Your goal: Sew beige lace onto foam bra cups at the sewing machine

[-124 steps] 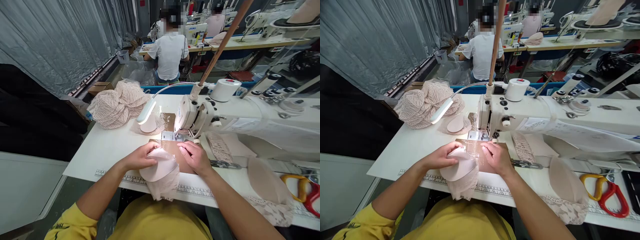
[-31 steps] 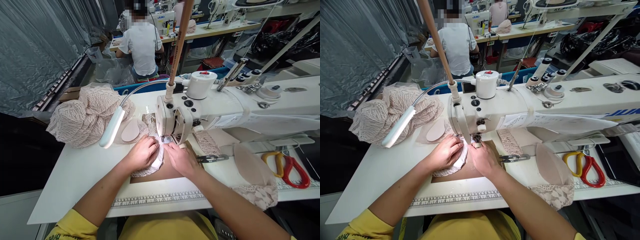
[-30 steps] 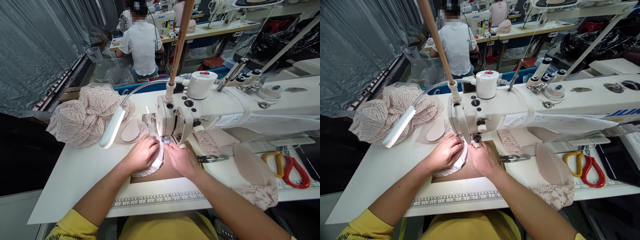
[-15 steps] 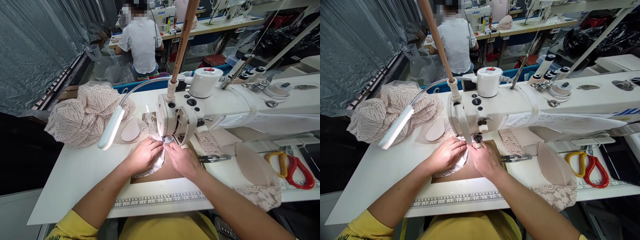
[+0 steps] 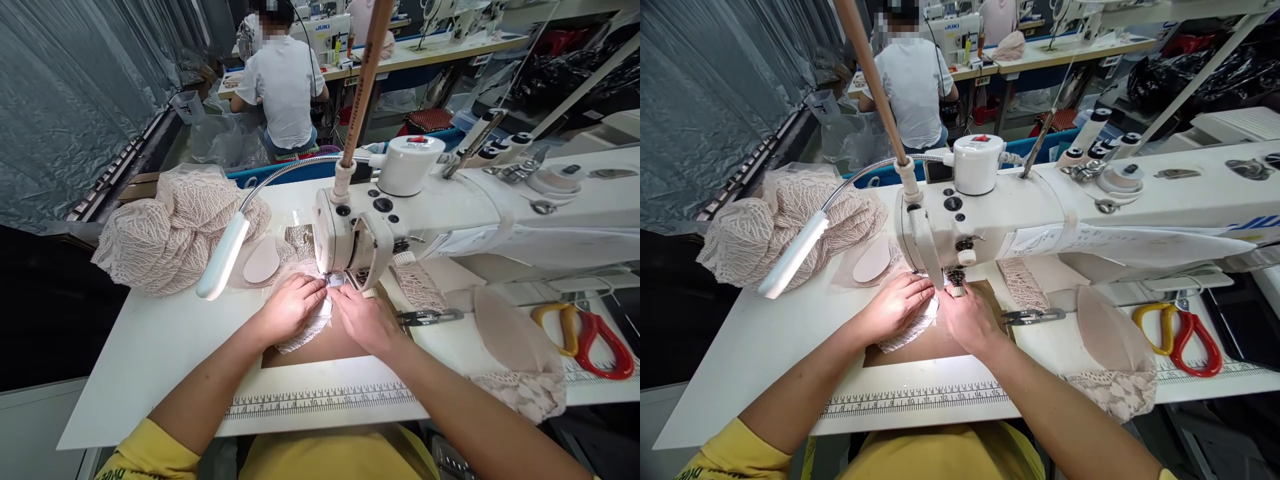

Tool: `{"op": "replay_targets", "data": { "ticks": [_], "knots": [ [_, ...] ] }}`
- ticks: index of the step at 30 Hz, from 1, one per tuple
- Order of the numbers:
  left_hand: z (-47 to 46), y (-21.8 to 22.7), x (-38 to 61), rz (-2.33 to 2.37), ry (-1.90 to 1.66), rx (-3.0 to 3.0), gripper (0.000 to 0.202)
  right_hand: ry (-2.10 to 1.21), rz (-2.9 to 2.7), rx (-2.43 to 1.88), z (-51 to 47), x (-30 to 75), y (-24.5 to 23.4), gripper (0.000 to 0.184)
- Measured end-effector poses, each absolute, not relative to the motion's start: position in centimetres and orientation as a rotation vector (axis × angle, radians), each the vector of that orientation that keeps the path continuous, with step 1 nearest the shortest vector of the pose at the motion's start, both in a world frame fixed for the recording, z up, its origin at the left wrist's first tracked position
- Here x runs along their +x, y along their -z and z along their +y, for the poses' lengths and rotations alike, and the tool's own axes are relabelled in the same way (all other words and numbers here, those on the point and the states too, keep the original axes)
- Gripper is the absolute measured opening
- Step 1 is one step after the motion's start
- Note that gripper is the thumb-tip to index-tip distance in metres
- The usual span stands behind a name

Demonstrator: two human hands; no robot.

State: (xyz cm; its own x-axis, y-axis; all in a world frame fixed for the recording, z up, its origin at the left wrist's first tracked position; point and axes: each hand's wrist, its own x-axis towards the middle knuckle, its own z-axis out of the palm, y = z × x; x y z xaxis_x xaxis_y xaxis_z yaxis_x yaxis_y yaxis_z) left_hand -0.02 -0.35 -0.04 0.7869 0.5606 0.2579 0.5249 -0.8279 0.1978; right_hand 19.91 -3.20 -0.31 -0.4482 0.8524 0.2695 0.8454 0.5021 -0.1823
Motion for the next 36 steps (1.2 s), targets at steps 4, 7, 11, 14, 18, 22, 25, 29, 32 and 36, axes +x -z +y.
{"op": "replay_targets", "data": {
  "ticks": [4, 7, 11, 14, 18, 22, 25, 29, 32, 36],
  "knots": [
    [0.0, 0.2, -0.3, 0.849, -0.465, 2.871, 0.034, -0.035, -2.427, -1.391, -3.2, 20.1, 0.4, 0.033],
    [0.4, 0.2, -0.5, 0.841, -0.452, 2.873, 0.034, -0.033, -2.423, -1.361, -3.1, 20.3, 0.5, 0.033],
    [0.8, 0.0, -0.5, 0.887, -0.417, 2.882, 0.034, -0.039, -2.395, -1.339, -3.1, 20.5, 0.7, 0.035],
    [0.9, -0.2, -0.5, 0.923, -0.425, 2.880, 0.034, -0.021, -2.390, -1.343, -3.0, 20.5, 0.9, 0.035],
    [0.9, -0.4, -0.7, 0.975, -0.421, 2.858, 0.036, -0.007, -2.397, -1.360, -3.0, 20.4, 1.1, 0.036],
    [0.6, -0.6, -1.1, 0.994, -0.370, 2.836, 0.039, -0.012, -2.378, -1.351, -2.9, 20.5, 1.1, 0.036],
    [0.1, -0.9, -1.2, 0.934, -0.396, 2.805, 0.042, -0.027, -2.369, -1.342, -2.9, 20.6, 1.1, 0.036],
    [-0.6, -1.1, -1.3, 0.893, -0.465, 2.749, 0.041, -0.066, -2.380, -1.357, -3.0, 20.8, 1.1, 0.037],
    [-0.9, -1.2, -1.5, 0.951, -0.471, 2.711, 0.038, -0.112, -2.396, -1.371, -3.0, 20.9, 1.1, 0.037],
    [-1.3, -1.2, -1.3, 1.030, -0.432, 2.731, 0.027, -0.154, -2.394, -1.350, -3.1, 21.0, 1.2, 0.034]
  ]
}}
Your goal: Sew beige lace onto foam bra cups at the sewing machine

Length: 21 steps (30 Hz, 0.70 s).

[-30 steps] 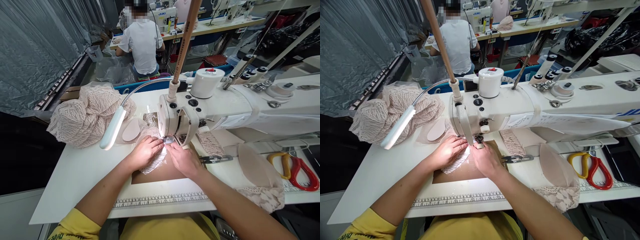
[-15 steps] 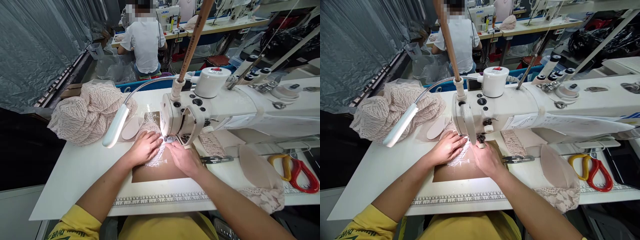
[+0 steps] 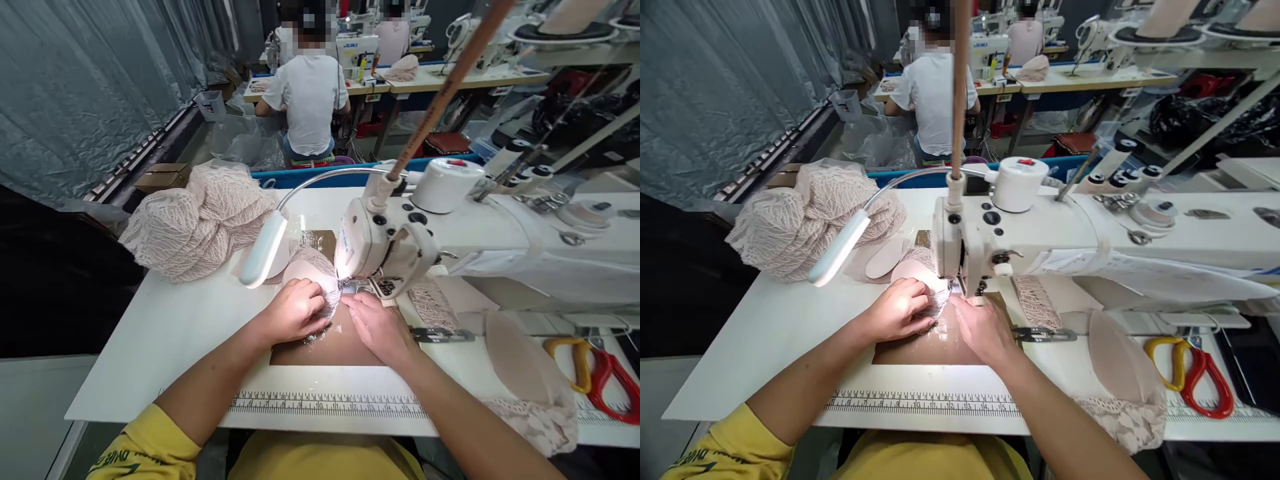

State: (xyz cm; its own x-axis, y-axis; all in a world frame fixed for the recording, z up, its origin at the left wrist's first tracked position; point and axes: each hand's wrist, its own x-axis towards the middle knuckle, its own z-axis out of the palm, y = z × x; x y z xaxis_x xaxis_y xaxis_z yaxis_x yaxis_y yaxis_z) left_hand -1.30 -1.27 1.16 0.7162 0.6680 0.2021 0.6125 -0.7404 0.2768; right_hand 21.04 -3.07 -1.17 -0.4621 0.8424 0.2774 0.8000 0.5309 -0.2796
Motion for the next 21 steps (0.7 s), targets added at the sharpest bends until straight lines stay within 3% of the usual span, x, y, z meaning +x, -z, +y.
{"op": "replay_targets", "data": {
  "ticks": [14, 21],
  "knots": [
    [-0.84, -0.80, -1.41, 1.124, -0.505, 2.477, 0.022, -0.280, -2.397, -1.161, -3.25, 21.05, 0.94, 0.031],
    [-0.42, -1.14, -1.38, 1.122, -0.542, 2.161, 0.019, -0.222, -2.556, -1.184, -3.25, 20.69, 0.91, 0.042]
  ]
}}
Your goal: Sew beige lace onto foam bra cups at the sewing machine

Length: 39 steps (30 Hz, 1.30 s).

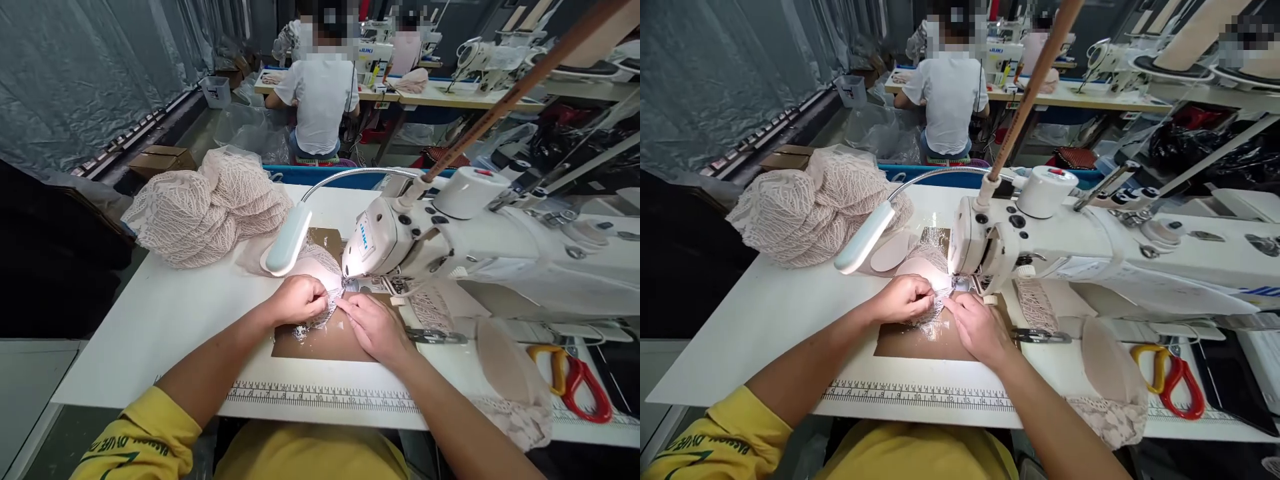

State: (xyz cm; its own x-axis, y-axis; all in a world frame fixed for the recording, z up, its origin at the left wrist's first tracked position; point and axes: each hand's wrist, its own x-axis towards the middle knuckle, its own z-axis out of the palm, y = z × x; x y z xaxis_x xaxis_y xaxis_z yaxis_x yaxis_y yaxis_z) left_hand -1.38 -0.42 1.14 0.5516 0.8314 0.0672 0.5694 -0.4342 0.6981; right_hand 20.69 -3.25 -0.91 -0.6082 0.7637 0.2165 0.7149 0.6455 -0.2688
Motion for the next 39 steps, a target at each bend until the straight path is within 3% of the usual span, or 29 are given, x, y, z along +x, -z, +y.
{"op": "replay_targets", "data": {
  "ticks": [11, 18, 25, 34, 39],
  "knots": [
    [0.3, -1.7, -2.2, 1.049, -0.375, 1.810, 0.031, -0.233, -2.495, -1.080, -3.3, 20.8, 1.0, 0.027],
    [0.3, -1.9, -1.9, 0.928, -0.370, 2.228, 0.034, -0.165, -2.617, -1.134, -3.2, 20.4, 0.8, 0.037],
    [-0.4, -1.4, -2.2, 0.857, -0.402, 2.406, 0.019, -0.177, -2.604, -1.115, -3.4, 20.8, 0.8, 0.039],
    [-0.9, -2.3, -2.6, 0.893, -0.458, 2.611, 0.021, -0.194, -2.421, -1.145, -3.6, 21.4, 1.0, 0.035],
    [-0.9, -2.5, -2.4, 0.868, -0.294, 2.678, 0.027, -0.135, -2.432, -1.179, -3.4, 21.1, 1.0, 0.038]
  ]
}}
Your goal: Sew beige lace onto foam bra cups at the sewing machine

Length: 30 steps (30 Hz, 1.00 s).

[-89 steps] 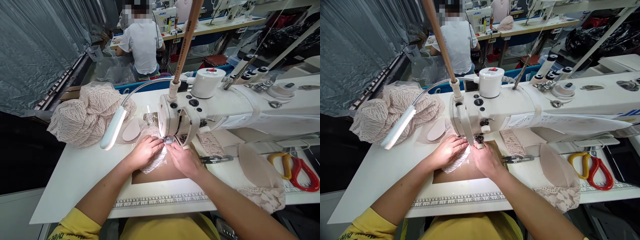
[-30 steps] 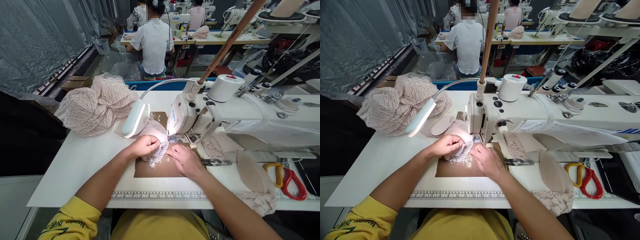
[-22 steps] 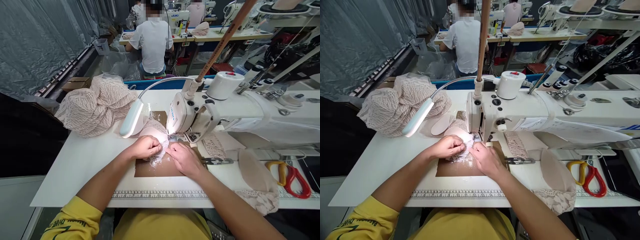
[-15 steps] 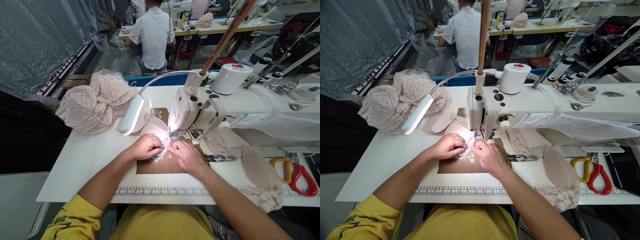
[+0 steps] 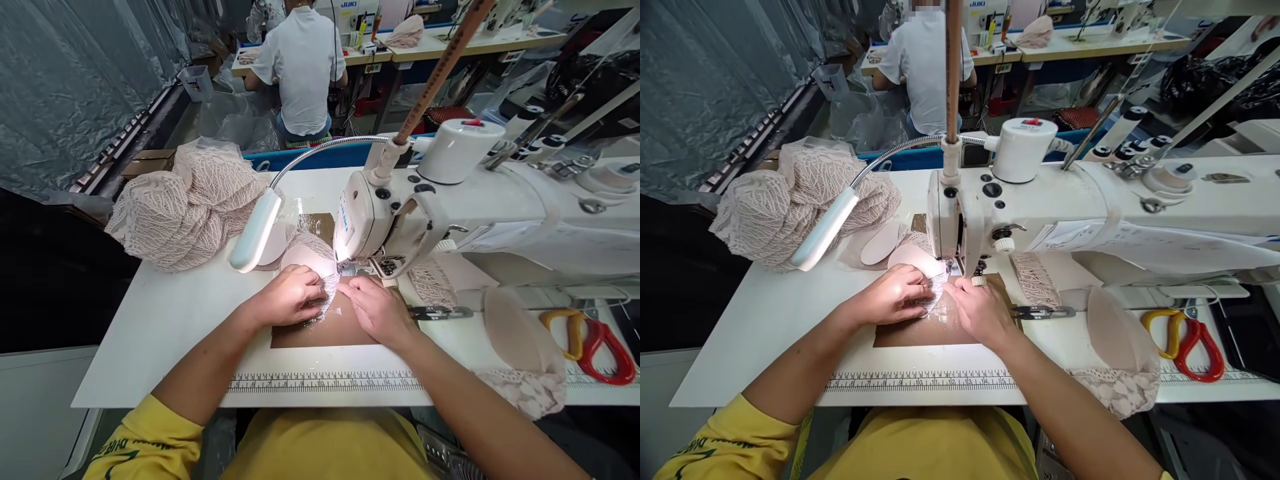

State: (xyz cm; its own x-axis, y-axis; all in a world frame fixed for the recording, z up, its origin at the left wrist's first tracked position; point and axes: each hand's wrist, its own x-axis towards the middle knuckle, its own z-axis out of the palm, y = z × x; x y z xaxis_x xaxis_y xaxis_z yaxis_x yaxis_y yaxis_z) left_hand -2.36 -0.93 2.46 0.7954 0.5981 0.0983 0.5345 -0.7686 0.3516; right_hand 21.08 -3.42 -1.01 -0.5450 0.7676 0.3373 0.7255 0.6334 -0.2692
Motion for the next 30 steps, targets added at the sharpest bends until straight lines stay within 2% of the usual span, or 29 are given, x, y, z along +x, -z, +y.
{"op": "replay_targets", "data": {
  "ticks": [5, 12, 19, 30],
  "knots": [
    [-0.9, -2.3, -2.5, 0.863, -0.238, 2.653, 0.029, -0.111, -2.547, -1.233, -3.4, 20.8, 1.0, 0.040],
    [-0.4, -2.4, -2.0, 0.865, -0.365, 2.727, 0.025, -0.105, -2.607, -1.269, -3.4, 20.7, 0.7, 0.039],
    [0.2, -0.7, -1.1, 0.779, -0.311, 2.911, 0.033, -0.029, -2.589, -1.271, -3.7, 20.4, 0.4, 0.037],
    [-0.6, -1.0, 0.0, 0.959, -0.315, 2.860, 0.035, 0.018, -2.508, -1.355, -3.4, 20.2, 0.4, 0.036]
  ]
}}
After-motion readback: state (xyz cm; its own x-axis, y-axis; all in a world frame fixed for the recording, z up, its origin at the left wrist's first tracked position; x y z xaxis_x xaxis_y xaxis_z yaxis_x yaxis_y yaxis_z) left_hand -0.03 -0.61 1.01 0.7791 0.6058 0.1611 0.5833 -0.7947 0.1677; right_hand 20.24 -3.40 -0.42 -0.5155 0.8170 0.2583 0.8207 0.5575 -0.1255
